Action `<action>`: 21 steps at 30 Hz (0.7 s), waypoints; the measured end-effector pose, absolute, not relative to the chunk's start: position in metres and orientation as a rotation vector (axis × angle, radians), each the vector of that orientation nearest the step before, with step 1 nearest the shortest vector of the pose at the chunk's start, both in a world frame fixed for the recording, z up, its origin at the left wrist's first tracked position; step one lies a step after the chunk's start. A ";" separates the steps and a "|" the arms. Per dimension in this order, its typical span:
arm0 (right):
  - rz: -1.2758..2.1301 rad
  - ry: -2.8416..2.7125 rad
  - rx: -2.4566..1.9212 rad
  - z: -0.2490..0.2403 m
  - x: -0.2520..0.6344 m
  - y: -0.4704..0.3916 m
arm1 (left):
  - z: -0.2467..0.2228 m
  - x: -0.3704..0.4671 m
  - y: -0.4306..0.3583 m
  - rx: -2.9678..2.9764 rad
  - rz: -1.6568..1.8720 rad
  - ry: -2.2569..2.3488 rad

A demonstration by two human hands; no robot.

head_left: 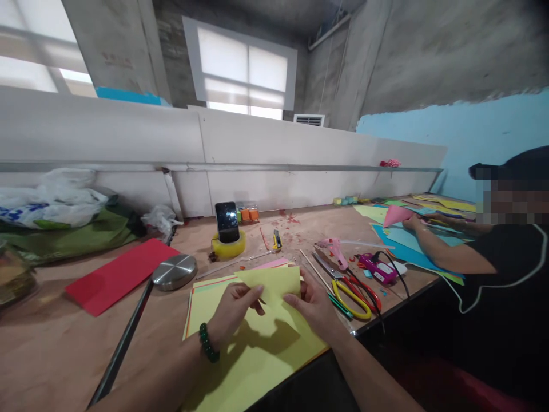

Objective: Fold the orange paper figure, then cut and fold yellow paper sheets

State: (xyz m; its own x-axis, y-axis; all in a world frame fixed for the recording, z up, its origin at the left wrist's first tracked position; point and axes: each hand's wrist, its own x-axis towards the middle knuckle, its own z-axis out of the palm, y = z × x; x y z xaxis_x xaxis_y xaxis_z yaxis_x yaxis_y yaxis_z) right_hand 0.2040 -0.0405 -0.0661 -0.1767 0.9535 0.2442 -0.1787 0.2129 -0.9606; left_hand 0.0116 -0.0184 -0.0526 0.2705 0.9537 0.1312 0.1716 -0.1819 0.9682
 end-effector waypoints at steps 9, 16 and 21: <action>1.432 -1.137 -0.771 -0.078 0.211 -0.034 | -0.052 0.002 -0.006 1.598 1.092 1.101; 1.422 -1.246 -0.731 -0.083 0.211 -0.036 | -0.058 0.011 -0.012 1.620 0.966 1.102; 1.377 -1.334 -0.829 -0.084 0.213 -0.033 | -0.058 0.012 -0.012 1.622 1.046 1.150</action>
